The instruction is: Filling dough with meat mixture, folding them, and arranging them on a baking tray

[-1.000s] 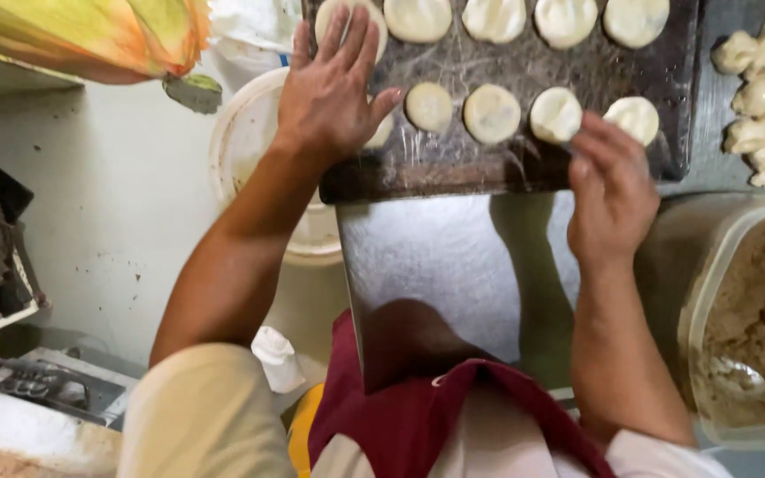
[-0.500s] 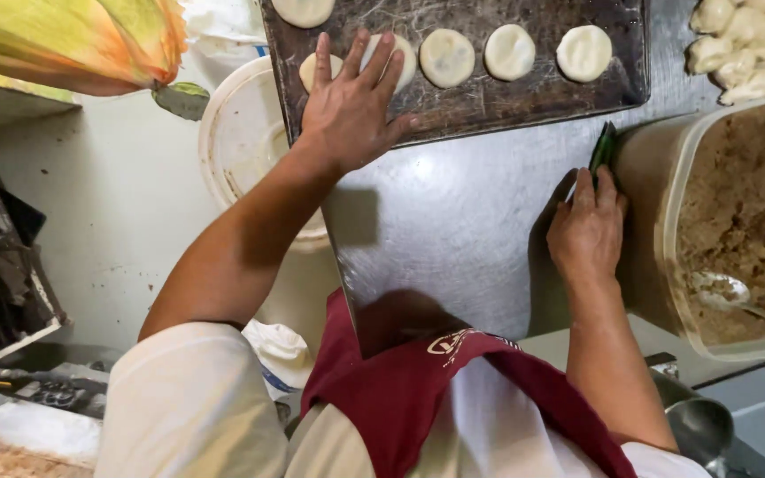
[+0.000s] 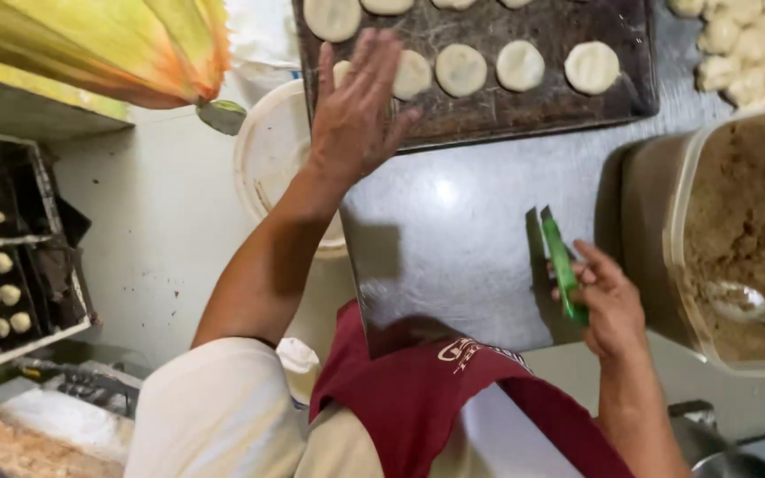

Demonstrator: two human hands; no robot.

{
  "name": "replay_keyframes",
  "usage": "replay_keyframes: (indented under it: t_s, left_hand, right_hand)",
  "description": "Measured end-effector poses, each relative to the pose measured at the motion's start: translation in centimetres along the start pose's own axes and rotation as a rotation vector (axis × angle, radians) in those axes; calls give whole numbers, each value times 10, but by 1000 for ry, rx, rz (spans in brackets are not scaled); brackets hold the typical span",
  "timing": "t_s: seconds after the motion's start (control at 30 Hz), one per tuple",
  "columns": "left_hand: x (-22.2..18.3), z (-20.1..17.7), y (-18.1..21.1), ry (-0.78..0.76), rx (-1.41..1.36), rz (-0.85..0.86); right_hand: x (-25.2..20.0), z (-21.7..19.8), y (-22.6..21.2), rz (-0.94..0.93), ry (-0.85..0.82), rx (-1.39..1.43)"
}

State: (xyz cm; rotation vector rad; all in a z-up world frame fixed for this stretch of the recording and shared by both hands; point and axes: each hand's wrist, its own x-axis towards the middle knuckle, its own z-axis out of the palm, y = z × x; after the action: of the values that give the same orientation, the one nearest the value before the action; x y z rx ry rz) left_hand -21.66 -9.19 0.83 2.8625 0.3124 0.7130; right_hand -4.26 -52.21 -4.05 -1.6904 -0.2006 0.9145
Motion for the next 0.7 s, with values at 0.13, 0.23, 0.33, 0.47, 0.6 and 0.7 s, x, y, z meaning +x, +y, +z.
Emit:
replay_keyframes:
  t_s: [0.13,0.23,0.33,0.47,0.6,0.7]
  left_hand:
    - [-40,35,1,-179,177,-298]
    - [-24,21,-10,-235,256,-276]
    - [-38,3,24,-486,181,-418]
    - [-26,-3,15,-398,369,-503]
    - [-34,-9,21,-600,173,-529]
    - [-40,-7,10,-662,148,-494]
  right_hand:
    - [-28,-5,-6,143,-224,147]
    - [1,20,-15,25,-363,190]
    - [-16,22,-25,-31,-450,297]
    - [-18,23,-39,-153,-466,164]
    - [-33,38,-53,-105,-439,116]
    - [-36,70,-74,-222,-396,-11]
